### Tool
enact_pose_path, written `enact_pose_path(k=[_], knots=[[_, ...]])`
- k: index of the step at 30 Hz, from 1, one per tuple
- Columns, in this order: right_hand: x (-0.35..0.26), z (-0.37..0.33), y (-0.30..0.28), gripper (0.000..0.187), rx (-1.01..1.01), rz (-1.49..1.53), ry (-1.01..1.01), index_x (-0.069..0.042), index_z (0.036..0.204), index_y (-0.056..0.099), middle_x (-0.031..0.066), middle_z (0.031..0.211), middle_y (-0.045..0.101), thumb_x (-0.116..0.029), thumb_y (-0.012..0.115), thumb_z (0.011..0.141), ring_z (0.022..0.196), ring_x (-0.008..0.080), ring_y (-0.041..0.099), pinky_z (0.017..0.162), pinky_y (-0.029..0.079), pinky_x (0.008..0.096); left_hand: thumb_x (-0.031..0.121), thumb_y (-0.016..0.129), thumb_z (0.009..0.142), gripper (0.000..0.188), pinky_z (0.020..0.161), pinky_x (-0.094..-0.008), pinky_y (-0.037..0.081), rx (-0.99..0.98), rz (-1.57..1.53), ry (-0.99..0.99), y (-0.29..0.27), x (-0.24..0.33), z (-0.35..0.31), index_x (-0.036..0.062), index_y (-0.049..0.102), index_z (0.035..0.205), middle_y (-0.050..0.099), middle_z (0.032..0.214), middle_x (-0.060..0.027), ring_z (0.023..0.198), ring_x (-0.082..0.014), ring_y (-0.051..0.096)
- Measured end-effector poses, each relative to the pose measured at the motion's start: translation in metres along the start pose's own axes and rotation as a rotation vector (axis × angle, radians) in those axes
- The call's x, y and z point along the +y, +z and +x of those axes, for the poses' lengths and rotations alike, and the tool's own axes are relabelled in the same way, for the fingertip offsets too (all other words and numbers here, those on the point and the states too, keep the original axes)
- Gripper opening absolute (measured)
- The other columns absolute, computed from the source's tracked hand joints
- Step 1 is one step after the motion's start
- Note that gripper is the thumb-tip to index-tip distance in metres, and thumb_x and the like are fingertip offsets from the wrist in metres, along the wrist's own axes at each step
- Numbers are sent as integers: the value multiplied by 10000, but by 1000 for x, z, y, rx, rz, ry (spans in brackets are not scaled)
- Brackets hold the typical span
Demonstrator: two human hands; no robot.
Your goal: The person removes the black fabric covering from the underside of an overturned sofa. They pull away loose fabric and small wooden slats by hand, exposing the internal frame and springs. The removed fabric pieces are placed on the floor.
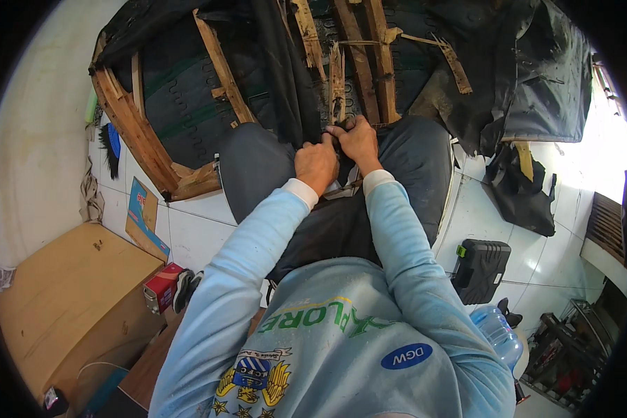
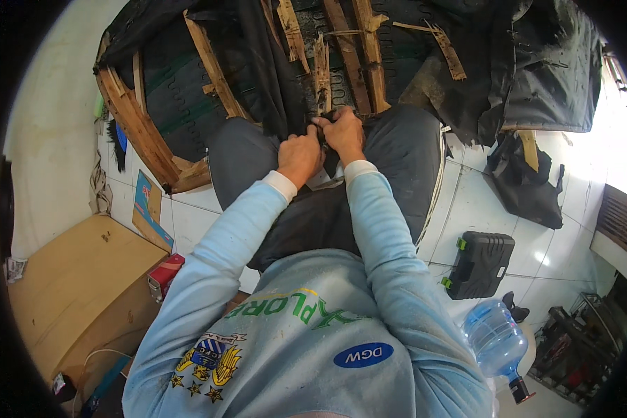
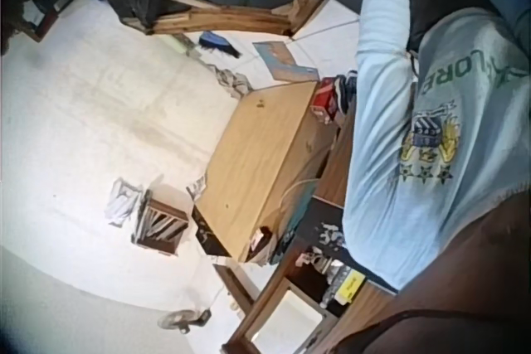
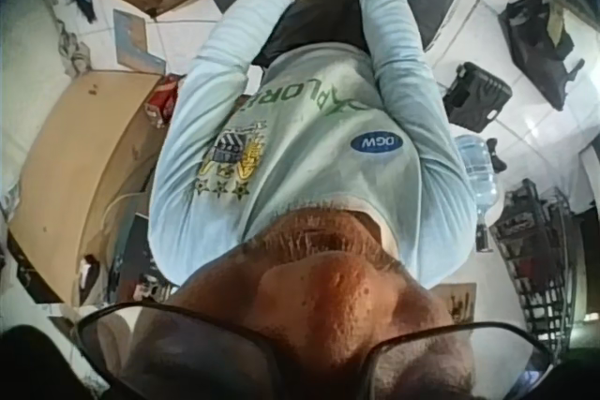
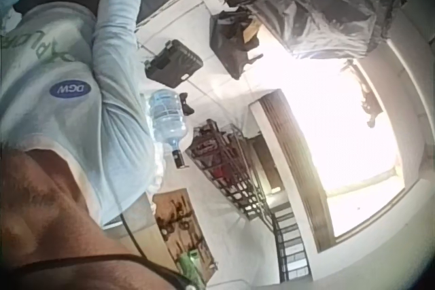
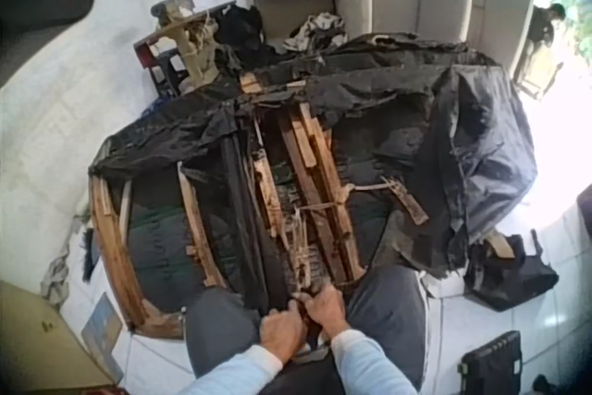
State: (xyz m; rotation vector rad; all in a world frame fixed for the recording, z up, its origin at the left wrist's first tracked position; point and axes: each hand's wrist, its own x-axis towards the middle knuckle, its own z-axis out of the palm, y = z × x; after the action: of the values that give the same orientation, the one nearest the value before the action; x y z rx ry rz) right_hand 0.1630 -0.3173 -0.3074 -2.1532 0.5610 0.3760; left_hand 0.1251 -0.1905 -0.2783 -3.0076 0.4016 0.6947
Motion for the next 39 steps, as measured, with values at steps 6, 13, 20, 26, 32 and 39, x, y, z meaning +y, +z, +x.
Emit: enact_pose_path(k=[6, 13, 20, 26, 32, 39], knots=[[-7, 0, 16, 566, 27, -57, -57, -11, 1053, 701, 260, 1054, 762, -475, 902, 797, 1049, 439, 734, 904, 574, 511, 350, 594, 1012, 325, 776, -392, 607, -83, 71, -10, -8, -8, 7, 152, 850, 987, 821, 1004, -81, 973, -240, 795], [3, 0, 32, 451, 106, -159, -104, 7, 1024, 743, 289, 1079, 752, -404, 838, 867, 1056, 484, 723, 911, 577, 539, 477, 548, 1048, 469, 911, -457, 555, -123, -212, 260, -72, -43, -90, 97, 820, 1090, 777, 1045, -183, 1068, -343, 698], [16, -13, 6, 479, 67, 138, -201, 77, 1027, 747, 331, 907, 728, -392, 771, 932, 955, 521, 715, 890, 566, 509, 453, 544, 1065, 432, 865, -472, 539, -116, -255, 364, -82, -52, -81, 117, 815, 1041, 757, 966, -150, 965, -347, 657], [25, -59, 76, 523, -567, 991, 508, 67, 1282, 642, 236, 1227, 696, -403, 536, 1078, 1072, 342, 680, 929, 546, 433, 448, 553, 1043, 411, 840, -479, 544, 49, -395, 250, -63, -31, -91, 133, 817, 1038, 747, 900, -146, 947, -343, 661], [-21, -64, 78, 473, -595, 1221, 263, 23, 1256, 621, 183, 1217, 674, -404, 493, 1098, 1045, 272, 665, 922, 550, 443, 472, 556, 1043, 447, 856, -493, 542, 90, -531, 91, -61, -30, -87, 111, 819, 1059, 759, 912, -190, 935, -379, 679], [-292, -144, -71, 406, -724, 1479, -280, -25, 1102, 645, 52, 984, 673, -416, 535, 1101, 908, 169, 596, 797, 481, 315, 352, 665, 1051, 355, 689, -348, 551, 692, -766, 86, -281, -163, -155, 20, 789, 1025, 774, 870, -97, 734, -196, 701]])
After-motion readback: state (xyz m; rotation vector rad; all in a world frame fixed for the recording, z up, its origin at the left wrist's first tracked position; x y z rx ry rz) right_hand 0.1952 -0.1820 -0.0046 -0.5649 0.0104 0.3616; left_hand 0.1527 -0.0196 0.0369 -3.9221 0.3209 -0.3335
